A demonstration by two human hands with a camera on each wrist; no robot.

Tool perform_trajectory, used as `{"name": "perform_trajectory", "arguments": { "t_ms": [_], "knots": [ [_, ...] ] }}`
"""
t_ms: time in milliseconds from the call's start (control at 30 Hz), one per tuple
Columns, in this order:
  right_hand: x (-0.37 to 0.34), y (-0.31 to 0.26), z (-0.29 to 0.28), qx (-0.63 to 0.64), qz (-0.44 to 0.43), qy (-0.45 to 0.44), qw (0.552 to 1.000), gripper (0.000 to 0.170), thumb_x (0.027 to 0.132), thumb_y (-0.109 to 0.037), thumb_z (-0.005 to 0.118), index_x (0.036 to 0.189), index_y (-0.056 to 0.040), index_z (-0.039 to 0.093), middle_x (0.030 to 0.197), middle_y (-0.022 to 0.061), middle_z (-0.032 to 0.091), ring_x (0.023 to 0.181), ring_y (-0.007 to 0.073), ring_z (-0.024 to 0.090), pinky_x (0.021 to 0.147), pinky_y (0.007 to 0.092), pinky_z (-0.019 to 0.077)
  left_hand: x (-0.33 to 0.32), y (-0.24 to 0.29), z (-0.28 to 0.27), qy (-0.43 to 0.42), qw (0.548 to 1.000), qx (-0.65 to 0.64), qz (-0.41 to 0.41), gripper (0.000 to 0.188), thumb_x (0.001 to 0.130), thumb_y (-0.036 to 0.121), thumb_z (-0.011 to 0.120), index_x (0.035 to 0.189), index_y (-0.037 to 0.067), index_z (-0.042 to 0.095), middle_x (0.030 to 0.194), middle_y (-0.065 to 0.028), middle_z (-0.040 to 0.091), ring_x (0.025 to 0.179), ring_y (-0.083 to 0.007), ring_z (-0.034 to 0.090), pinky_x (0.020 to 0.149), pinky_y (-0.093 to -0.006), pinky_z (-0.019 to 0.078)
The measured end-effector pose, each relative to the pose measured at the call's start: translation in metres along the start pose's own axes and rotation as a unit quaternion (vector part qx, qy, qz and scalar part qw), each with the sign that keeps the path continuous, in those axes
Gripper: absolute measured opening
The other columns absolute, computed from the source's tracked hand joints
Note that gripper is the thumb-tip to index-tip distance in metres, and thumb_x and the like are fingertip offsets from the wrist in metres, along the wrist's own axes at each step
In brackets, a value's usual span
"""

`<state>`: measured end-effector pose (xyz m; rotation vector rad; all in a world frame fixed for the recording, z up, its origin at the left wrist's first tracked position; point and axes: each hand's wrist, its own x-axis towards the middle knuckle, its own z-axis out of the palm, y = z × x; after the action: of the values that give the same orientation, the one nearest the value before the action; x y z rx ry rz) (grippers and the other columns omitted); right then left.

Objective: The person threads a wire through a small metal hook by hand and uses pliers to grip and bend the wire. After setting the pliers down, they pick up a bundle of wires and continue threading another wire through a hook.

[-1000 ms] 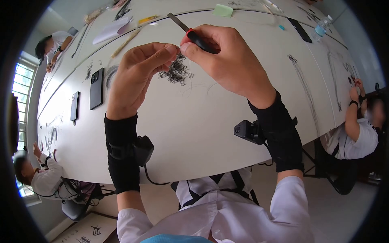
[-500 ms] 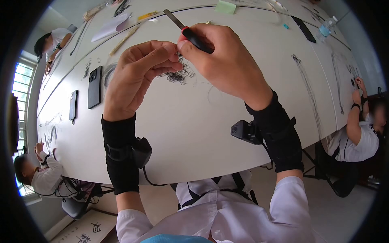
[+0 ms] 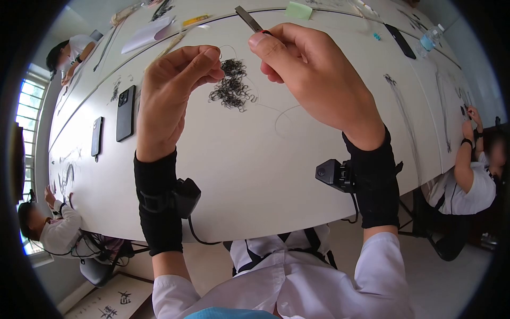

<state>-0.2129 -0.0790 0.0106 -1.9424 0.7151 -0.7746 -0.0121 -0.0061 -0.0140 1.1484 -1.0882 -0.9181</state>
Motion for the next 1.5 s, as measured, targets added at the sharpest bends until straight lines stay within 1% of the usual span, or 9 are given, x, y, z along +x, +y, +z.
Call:
{"name": "perform_trajectory", "arguments": {
  "t_ms": [100, 433, 733, 833, 933, 1033, 1133, 1433, 1500],
  "knots": [
    [-0.005, -0.008, -0.008, -0.009, 0.079, -0.118, 0.99, 0.039, 0.103, -0.035, 0.051, 0.1, 0.0008, 0.065, 0.073, 0.0019, 0.06, 0.063, 0.0067, 0.05, 0.057, 0.0216, 0.0388, -0.001, 0.003, 0.003, 0.03, 0.999, 0.025, 0.017, 0.031, 0.09, 0.019, 0.073, 0.101, -0.01, 0.069, 0.084, -0.0084, 0.069, 0.079, -0.014, 0.067, 0.079, -0.0249, 0.0534],
    [-0.005, -0.007, 0.007, -0.017, 0.083, -0.097, 0.992, 0.04, 0.102, -0.036, 0.053, 0.095, 0.0009, 0.067, 0.062, -0.0008, 0.054, 0.054, 0.0061, 0.047, 0.052, 0.0217, 0.0365, -0.004, 0.006, 0.005, 0.045, 0.997, 0.057, 0.029, 0.032, 0.089, 0.019, 0.072, 0.102, -0.01, 0.069, 0.083, -0.0098, 0.071, 0.079, -0.0131, 0.068, 0.078, -0.0233, 0.0533],
    [-0.003, 0.002, 0.008, -0.065, 0.022, -0.057, 0.996, 0.041, 0.102, -0.036, 0.053, 0.092, 0.0012, 0.068, 0.059, -0.0022, 0.049, 0.051, 0.0063, 0.044, 0.048, 0.0233, 0.0345, -0.004, 0.006, 0.004, 0.034, 0.997, 0.064, 0.026, 0.027, 0.09, 0.018, 0.07, 0.098, -0.008, 0.069, 0.081, -0.0081, 0.069, 0.077, -0.0112, 0.065, 0.071, -0.022, 0.0489],
    [-0.004, -0.01, 0.006, -0.02, 0.075, -0.078, 0.994, 0.04, 0.102, -0.036, 0.053, 0.094, 0.0004, 0.068, 0.065, -0.0014, 0.054, 0.057, 0.0062, 0.048, 0.053, 0.0221, 0.0367, -0.002, 0.003, -0.001, 0.028, 0.999, 0.028, 0.003, 0.023, 0.093, 0.019, 0.07, 0.099, -0.003, 0.07, 0.087, -0.0073, 0.069, 0.08, -0.0164, 0.068, 0.083, -0.0296, 0.0521],
    [-0.003, -0.003, 0.007, 0.062, 0.046, -0.08, 0.994, 0.035, 0.1, -0.034, 0.058, 0.103, 0.0004, 0.066, 0.078, 0.0012, 0.061, 0.071, 0.0077, 0.054, 0.062, 0.0215, 0.0405, -0.003, 0.005, -0.004, 0.024, 0.996, -0.078, -0.029, 0.02, 0.094, 0.02, 0.068, 0.1, 0.001, 0.07, 0.091, -0.0043, 0.067, 0.083, -0.0144, 0.066, 0.083, -0.0291, 0.0501],
    [-0.004, -0.005, 0.012, 0.107, 0.042, -0.021, 0.993, 0.034, 0.096, -0.03, 0.063, 0.112, 0.0009, 0.063, 0.092, 0.0042, 0.064, 0.086, 0.0111, 0.06, 0.075, 0.0233, 0.0446, -0.006, 0.007, 0.003, 0.03, 0.98, -0.177, -0.086, 0.015, 0.088, 0.017, 0.071, 0.097, 0.005, 0.071, 0.096, 0.0003, 0.066, 0.085, -0.0092, 0.058, 0.083, -0.027, 0.044],
    [-0.001, 0.001, 0.018, 0.188, 0.075, 0.002, 0.979, 0.036, 0.093, -0.026, 0.066, 0.117, 0.0015, 0.061, 0.096, 0.0064, 0.066, 0.091, 0.0147, 0.063, 0.082, 0.0265, 0.0477, -0.01, 0.006, 0.012, 0.01, 0.974, -0.205, -0.099, 0.012, 0.089, 0.017, 0.071, 0.096, 0.008, 0.071, 0.099, 0.0036, 0.065, 0.085, -0.007, 0.053, 0.08, -0.0266, 0.0417],
    [-0.001, 0.005, 0.012, 0.255, 0.079, 0.021, 0.964, 0.032, 0.092, -0.022, 0.066, 0.114, -0.0004, 0.064, 0.091, 0.0073, 0.066, 0.087, 0.0172, 0.065, 0.085, 0.0291, 0.0508, -0.013, 0.003, 0.017, -0.059, 0.98, -0.171, -0.088, 0.017, 0.097, 0.019, 0.064, 0.106, 0.006, 0.069, 0.092, 0.0, 0.063, 0.085, -0.0093, 0.057, 0.082, -0.028, 0.0434],
    [0.0, 0.003, 0.009, 0.27, 0.081, 0.018, 0.959, 0.029, 0.091, -0.021, 0.066, 0.111, 0.0002, 0.065, 0.089, 0.0061, 0.065, 0.081, 0.014, 0.064, 0.08, 0.026, 0.0491, -0.011, 0.006, 0.015, -0.063, 0.986, -0.138, -0.067, 0.017, 0.097, 0.017, 0.064, 0.107, 0.005, 0.069, 0.095, -0.0012, 0.065, 0.085, -0.0097, 0.058, 0.082, -0.0282, 0.0441]
  ]
}}
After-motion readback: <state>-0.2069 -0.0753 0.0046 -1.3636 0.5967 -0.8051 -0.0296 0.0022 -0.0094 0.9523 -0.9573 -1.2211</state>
